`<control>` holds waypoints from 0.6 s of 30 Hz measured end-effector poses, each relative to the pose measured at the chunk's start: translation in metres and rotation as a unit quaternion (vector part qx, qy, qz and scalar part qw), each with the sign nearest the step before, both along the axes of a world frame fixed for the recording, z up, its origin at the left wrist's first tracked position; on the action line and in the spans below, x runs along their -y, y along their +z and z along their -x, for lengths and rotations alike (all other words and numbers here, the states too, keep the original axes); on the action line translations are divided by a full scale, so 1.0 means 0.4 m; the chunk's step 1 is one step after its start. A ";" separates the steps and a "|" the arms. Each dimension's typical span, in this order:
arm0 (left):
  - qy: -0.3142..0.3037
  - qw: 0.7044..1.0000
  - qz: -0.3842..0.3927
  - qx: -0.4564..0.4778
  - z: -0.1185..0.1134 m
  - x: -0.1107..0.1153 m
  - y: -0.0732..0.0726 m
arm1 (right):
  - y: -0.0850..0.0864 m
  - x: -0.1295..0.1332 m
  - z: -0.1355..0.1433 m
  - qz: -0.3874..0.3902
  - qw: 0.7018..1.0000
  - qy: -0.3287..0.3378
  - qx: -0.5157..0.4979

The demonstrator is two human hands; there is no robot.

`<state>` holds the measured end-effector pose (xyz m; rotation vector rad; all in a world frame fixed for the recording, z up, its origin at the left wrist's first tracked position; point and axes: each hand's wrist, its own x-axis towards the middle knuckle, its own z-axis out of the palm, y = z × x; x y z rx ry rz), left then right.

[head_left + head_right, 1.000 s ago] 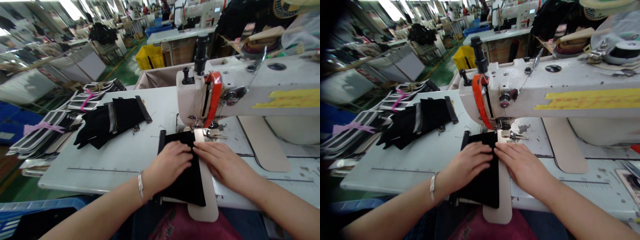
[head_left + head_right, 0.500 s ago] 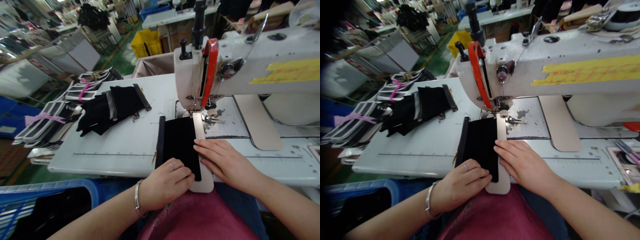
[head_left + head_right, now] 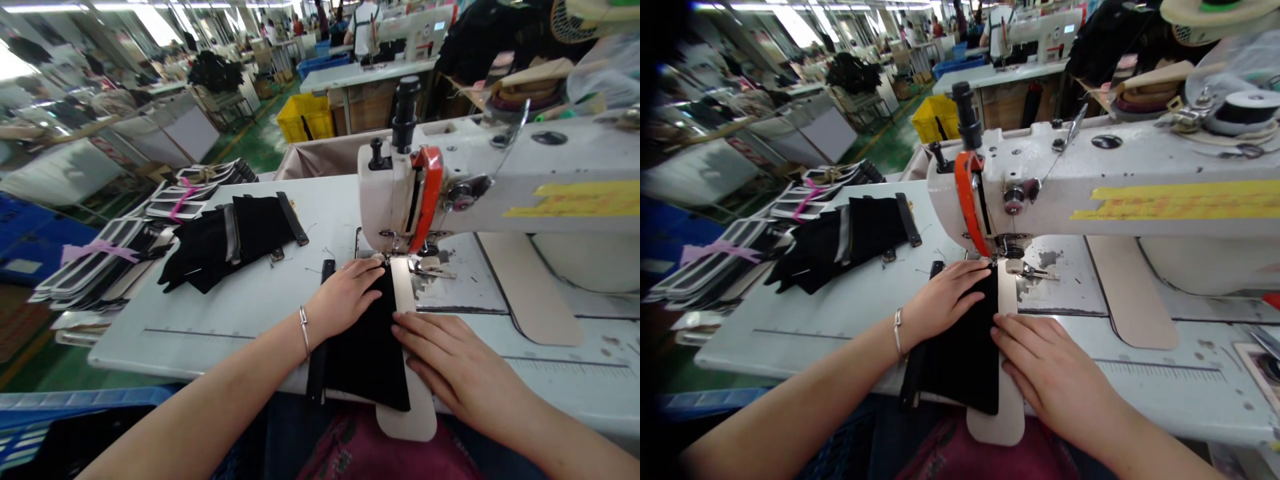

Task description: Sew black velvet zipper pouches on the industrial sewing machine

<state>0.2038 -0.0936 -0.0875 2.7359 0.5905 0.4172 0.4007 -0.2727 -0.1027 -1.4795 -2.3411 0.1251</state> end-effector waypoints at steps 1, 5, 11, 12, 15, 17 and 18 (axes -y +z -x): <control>0.000 1.000 0.002 0.003 0.003 0.003 0.000 | 0.001 0.000 0.000 -0.001 1.000 0.001 0.001; -0.002 1.000 0.004 0.007 0.010 0.011 0.005 | 0.003 0.001 0.000 -0.001 1.000 0.000 0.007; 0.001 1.000 -0.028 -0.002 -0.001 0.006 0.002 | 0.003 -0.002 0.003 0.001 1.000 -0.012 0.004; 0.002 0.999 -0.036 -0.005 -0.003 0.005 0.000 | 0.003 -0.003 0.003 -0.001 1.000 -0.017 0.002; 0.006 0.999 -0.051 -0.007 -0.006 0.004 -0.002 | 0.006 -0.004 0.005 -0.005 1.000 -0.024 -0.002; 0.006 0.999 -0.047 -0.002 -0.005 0.005 -0.002 | 0.009 -0.004 0.008 -0.004 1.000 -0.018 0.001; 0.006 0.999 -0.044 0.001 -0.004 0.005 -0.001 | 0.011 -0.004 0.009 -0.003 1.000 -0.016 0.004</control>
